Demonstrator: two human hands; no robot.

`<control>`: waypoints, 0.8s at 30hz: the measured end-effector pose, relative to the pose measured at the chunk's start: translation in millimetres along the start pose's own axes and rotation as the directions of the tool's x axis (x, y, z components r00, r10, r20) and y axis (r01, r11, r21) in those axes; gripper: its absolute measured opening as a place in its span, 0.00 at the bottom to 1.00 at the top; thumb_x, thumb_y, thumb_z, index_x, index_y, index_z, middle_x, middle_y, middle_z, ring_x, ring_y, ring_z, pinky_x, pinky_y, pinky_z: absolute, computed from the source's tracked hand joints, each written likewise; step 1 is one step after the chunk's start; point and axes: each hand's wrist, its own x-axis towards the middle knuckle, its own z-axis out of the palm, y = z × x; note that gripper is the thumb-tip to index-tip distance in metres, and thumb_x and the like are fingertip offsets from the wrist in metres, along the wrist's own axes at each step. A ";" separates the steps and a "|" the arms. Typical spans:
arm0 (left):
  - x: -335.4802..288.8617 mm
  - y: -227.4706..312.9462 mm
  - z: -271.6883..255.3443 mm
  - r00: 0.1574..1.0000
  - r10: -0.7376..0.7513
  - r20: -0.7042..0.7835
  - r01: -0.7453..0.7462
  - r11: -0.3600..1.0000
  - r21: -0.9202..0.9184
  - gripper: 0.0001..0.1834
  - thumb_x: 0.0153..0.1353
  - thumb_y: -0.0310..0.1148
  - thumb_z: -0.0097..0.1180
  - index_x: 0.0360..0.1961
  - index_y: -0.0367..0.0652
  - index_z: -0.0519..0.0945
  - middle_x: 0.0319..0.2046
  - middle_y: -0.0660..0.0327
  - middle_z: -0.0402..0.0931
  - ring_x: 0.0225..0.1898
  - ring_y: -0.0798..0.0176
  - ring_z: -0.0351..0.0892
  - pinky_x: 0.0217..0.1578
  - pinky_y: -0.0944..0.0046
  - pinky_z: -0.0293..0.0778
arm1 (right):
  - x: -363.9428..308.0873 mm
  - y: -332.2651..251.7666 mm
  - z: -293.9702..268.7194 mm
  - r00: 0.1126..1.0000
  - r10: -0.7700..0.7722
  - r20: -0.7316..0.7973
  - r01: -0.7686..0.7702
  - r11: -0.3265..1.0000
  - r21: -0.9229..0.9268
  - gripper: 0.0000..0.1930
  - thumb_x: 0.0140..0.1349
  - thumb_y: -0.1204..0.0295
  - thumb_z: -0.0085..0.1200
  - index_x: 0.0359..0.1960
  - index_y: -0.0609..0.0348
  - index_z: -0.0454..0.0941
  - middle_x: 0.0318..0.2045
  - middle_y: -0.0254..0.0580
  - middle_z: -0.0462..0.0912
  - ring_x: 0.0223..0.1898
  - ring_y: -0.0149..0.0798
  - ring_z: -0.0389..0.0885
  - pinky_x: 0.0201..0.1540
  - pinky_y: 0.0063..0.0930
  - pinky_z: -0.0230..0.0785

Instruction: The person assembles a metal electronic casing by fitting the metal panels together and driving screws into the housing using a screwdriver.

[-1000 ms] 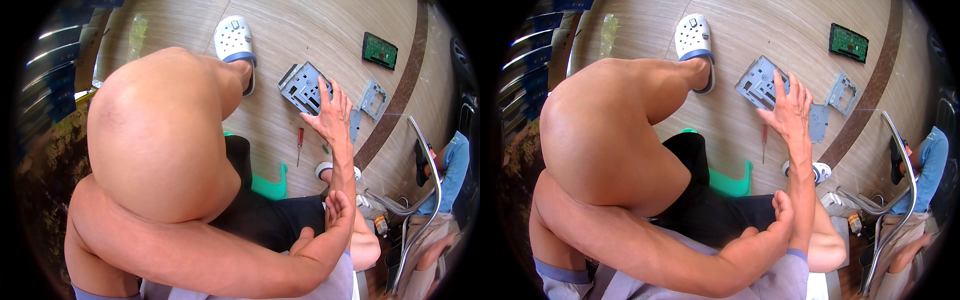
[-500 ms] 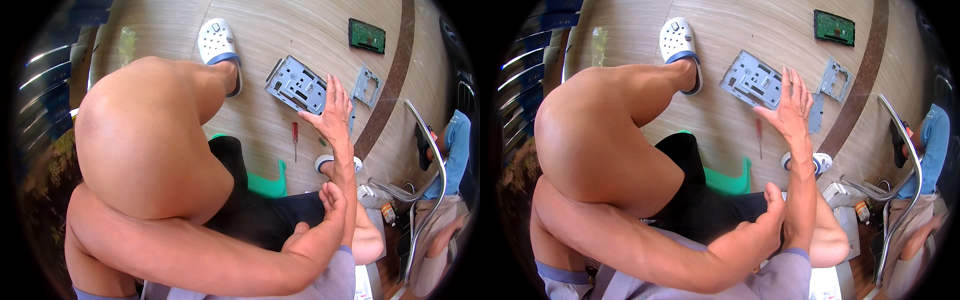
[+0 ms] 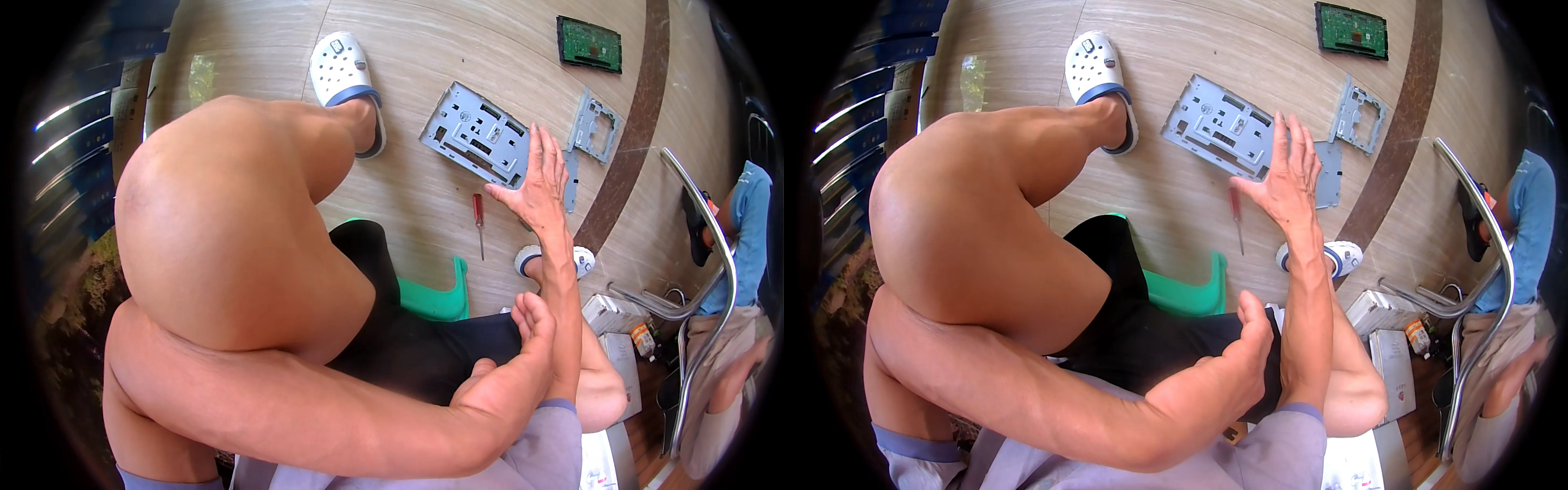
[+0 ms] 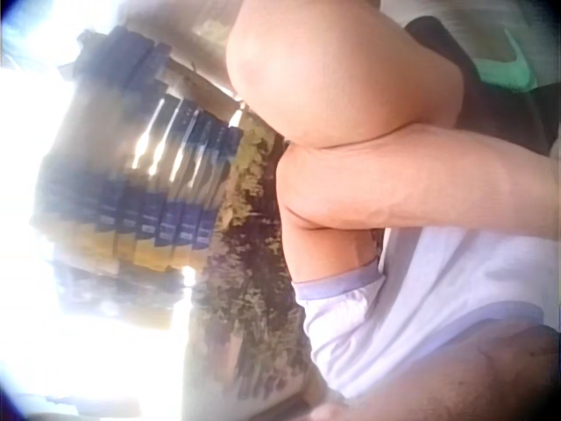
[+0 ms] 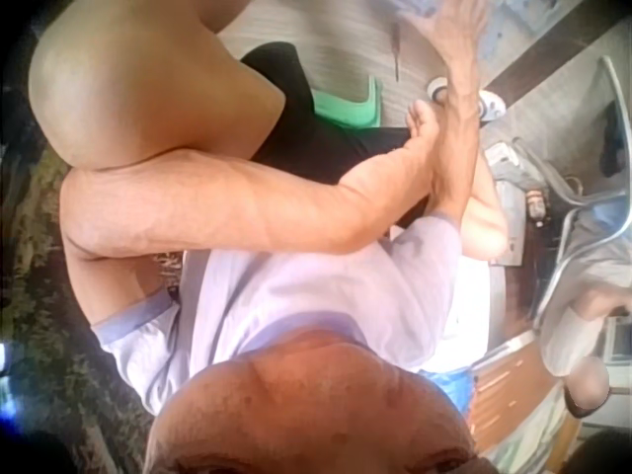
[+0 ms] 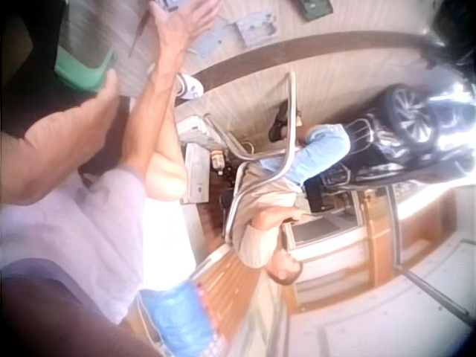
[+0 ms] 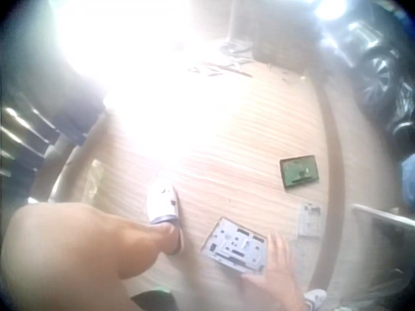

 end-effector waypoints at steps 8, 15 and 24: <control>32.3 21.5 -30.9 0.991 0.131 0.041 -0.131 0.991 0.000 0.23 0.65 0.42 0.44 0.55 0.41 0.77 0.52 0.56 0.76 0.56 0.51 0.71 0.65 0.42 0.53 | 1.0 -0.1 -4.4 1.000 -0.013 0.003 0.013 1.000 -0.028 0.58 0.35 0.60 0.75 0.70 0.57 0.54 0.65 0.54 0.59 0.66 0.57 0.55 0.68 0.47 0.50; 74.1 71.2 -79.5 0.853 0.466 0.235 -0.454 0.885 -0.106 0.23 0.65 0.42 0.43 0.56 0.41 0.77 0.53 0.55 0.75 0.57 0.50 0.71 0.66 0.42 0.53 | 1.2 -6.6 -3.2 1.000 0.001 0.022 -0.001 0.999 -0.040 0.57 0.36 0.60 0.74 0.70 0.57 0.54 0.66 0.54 0.57 0.67 0.56 0.54 0.68 0.47 0.50; 78.6 48.5 -87.8 0.769 0.599 0.222 -0.626 0.777 0.071 0.20 0.61 0.38 0.50 0.51 0.38 0.78 0.46 0.55 0.78 0.51 0.54 0.74 0.57 0.50 0.61 | -0.4 -3.0 -1.0 1.000 0.022 0.007 -0.022 1.000 -0.010 0.57 0.36 0.56 0.74 0.70 0.52 0.54 0.68 0.48 0.56 0.69 0.56 0.52 0.65 0.54 0.52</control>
